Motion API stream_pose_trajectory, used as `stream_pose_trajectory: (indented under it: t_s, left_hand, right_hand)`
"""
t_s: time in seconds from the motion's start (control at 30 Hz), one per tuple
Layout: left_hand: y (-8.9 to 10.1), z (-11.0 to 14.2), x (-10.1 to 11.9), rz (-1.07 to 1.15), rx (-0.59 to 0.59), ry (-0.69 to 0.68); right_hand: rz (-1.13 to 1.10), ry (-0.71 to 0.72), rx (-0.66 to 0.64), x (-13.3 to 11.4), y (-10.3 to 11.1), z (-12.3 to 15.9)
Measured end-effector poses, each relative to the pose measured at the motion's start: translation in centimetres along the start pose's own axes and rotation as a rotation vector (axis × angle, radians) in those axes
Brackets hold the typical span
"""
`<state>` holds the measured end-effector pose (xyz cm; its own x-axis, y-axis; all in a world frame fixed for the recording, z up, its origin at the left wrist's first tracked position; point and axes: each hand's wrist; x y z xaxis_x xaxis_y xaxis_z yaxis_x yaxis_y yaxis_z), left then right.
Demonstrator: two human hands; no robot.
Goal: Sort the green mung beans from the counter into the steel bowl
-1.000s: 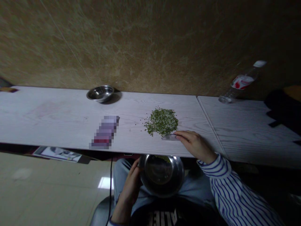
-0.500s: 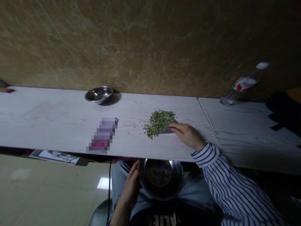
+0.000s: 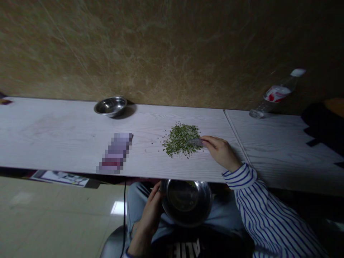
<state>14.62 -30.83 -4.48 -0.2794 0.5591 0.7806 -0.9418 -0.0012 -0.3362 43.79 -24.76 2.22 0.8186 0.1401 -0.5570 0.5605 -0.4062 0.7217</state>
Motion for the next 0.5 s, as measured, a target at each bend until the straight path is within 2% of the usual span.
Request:
stream_pose_trajectory:
  t_s: [0.3, 0.5]
  left_hand:
    - [0.0, 0.2, 0.0, -0.013, 0.002, -0.019]
    - [-0.3, 0.2, -0.3, 0.027, 0.010, -0.026]
  right_hand:
    - [0.062, 0.000, -0.007, -0.1, -0.5, 0.1]
    - [0.096, 0.031, -0.070, -0.7, 0.2, 1.4]
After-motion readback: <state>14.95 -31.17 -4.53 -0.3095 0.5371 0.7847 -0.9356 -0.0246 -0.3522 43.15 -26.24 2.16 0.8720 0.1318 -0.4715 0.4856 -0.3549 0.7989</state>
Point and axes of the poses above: each hand's wrist, its own z-axis away from the middle knuckle, its own y-axis out of the back of the hand, x = y × z, and after that the axes turned 7 degrees about -y, right-handed
